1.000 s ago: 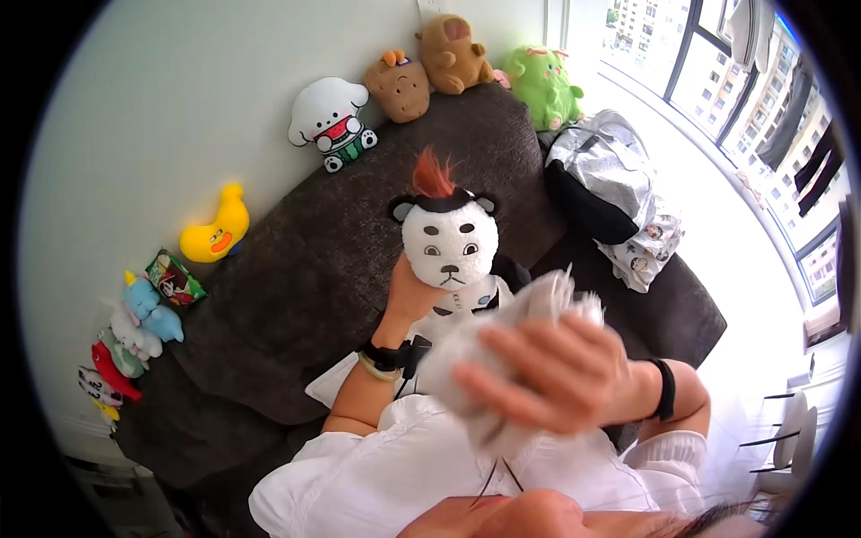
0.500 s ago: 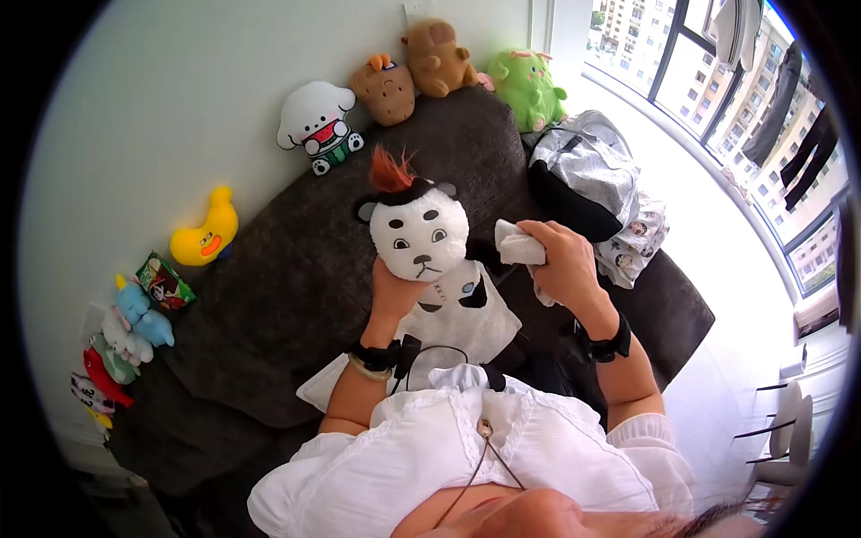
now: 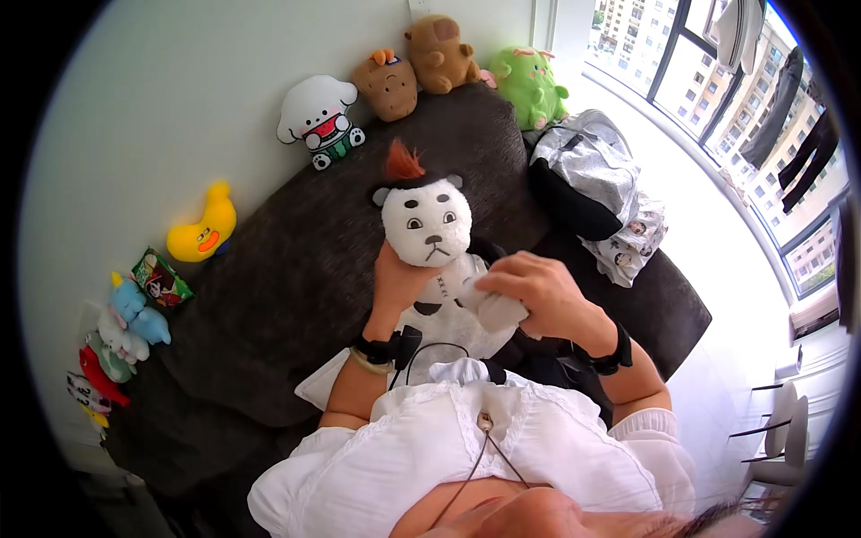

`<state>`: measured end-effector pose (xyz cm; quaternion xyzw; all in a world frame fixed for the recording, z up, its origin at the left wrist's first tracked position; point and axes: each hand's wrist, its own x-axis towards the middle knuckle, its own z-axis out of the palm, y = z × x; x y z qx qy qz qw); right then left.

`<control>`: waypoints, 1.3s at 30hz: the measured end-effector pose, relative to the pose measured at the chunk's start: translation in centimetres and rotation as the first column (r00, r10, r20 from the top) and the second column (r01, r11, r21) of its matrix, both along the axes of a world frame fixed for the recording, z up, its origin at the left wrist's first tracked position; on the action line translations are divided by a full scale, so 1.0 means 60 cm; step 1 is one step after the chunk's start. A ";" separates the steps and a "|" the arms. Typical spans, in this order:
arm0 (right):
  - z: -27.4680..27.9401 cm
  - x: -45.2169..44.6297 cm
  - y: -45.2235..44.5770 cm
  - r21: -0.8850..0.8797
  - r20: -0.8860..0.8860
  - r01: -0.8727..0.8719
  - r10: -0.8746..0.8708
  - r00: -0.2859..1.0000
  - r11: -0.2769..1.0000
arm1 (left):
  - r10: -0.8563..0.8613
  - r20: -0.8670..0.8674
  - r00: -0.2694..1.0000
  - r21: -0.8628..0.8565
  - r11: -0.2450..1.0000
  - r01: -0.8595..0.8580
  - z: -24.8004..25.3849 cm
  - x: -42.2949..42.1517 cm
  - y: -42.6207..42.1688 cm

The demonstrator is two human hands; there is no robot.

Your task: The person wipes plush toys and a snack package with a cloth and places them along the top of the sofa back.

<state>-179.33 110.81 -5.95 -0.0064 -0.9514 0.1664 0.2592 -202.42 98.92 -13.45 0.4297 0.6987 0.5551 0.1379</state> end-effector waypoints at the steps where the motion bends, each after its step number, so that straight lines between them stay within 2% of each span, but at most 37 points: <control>1: 0.020 0.004 -0.003 -0.007 -0.109 0.068 -0.068 0.992 0.998 | 0.035 -0.109 0.993 -0.085 0.995 -0.045 0.018 0.007 0.002; 2: 0.049 0.000 -0.006 -0.018 -0.235 0.129 -0.130 0.963 0.991 | 0.057 -0.218 0.974 -0.167 0.981 -0.094 0.030 0.017 0.002; 4: 0.076 -0.014 -0.010 -0.033 -0.372 0.182 -0.181 0.910 0.983 | 0.083 -0.480 0.873 -0.161 0.970 -0.181 0.038 0.038 0.005; 7: 0.070 -0.042 -0.023 0.083 -0.362 0.288 -0.240 0.901 0.954 | 0.109 -0.678 0.727 -0.066 0.976 -0.208 0.045 0.060 0.008; 9: 0.031 -0.057 -0.037 0.209 -0.325 0.294 -0.217 0.920 0.933 | 0.120 -0.763 0.635 -0.012 0.980 -0.200 0.038 0.056 0.008; 10: 0.009 -0.057 -0.047 0.288 -0.300 0.290 -0.202 0.932 0.913 | 0.144 -0.765 0.627 -0.007 0.973 -0.232 0.030 0.050 0.010; 11: -0.007 -0.053 -0.052 0.287 -0.193 0.148 -0.094 0.977 0.947 | 0.170 -0.768 0.618 -0.002 0.964 -0.267 0.021 0.041 0.012; 12: -0.011 -0.035 -0.050 0.146 0.017 -0.055 0.053 0.998 0.988 | 0.195 -0.770 0.607 0.001 0.953 -0.304 0.016 0.033 0.011; 14: 0.005 -0.017 -0.037 -0.049 0.005 -0.090 0.090 0.996 0.995 | 0.209 -0.756 0.621 -0.019 0.940 -0.339 0.028 0.026 0.001; 16: 0.040 -0.014 -0.032 0.074 -0.278 0.189 -0.162 0.947 0.979 | 0.198 -0.741 0.642 -0.048 0.937 -0.345 0.042 0.032 -0.006; 18: 0.058 -0.020 -0.017 0.052 -0.391 0.319 -0.275 0.879 0.946 | 0.170 -0.732 0.660 -0.072 0.944 -0.323 0.054 0.039 -0.007; 21: 0.066 -0.041 -0.024 0.110 -0.403 0.383 -0.311 0.861 0.917 | 0.176 -0.800 0.574 -0.006 0.954 -0.301 0.054 0.054 0.001; 24: 0.018 -0.070 -0.043 0.270 -0.349 0.362 -0.260 0.901 0.892 | 0.156 -0.919 0.362 0.020 0.936 -0.352 0.035 0.050 0.008; 26: -0.006 -0.061 -0.063 0.386 -0.168 0.208 -0.154 0.974 0.899 | 0.164 -0.916 0.365 0.027 0.936 -0.352 0.025 0.040 0.005; 27: -0.007 -0.051 -0.066 0.319 -0.061 0.093 -0.078 0.995 0.943 | 0.169 -0.916 0.365 0.033 0.935 -0.352 0.022 0.033 0.005; 30: 0.008 -0.033 -0.058 0.234 -0.172 0.122 -0.082 0.982 0.965 | 0.210 -0.831 0.516 0.012 0.933 -0.360 0.016 0.019 0.000; 34: 0.027 -0.034 -0.034 0.061 -0.372 0.320 -0.275 0.886 0.946 | 0.109 -0.571 0.814 -0.109 0.972 -0.207 0.044 0.029 -0.007; 37: -0.008 -0.043 -0.025 -0.028 -0.355 0.294 -0.285 0.890 0.955 | 0.028 -0.300 0.954 -0.141 0.987 -0.073 0.034 0.017 0.004; 39: -0.026 -0.030 -0.029 -0.019 -0.227 0.256 -0.253 0.940 0.967 | 0.030 -0.171 0.985 -0.188 0.980 -0.062 0.028 0.013 0.001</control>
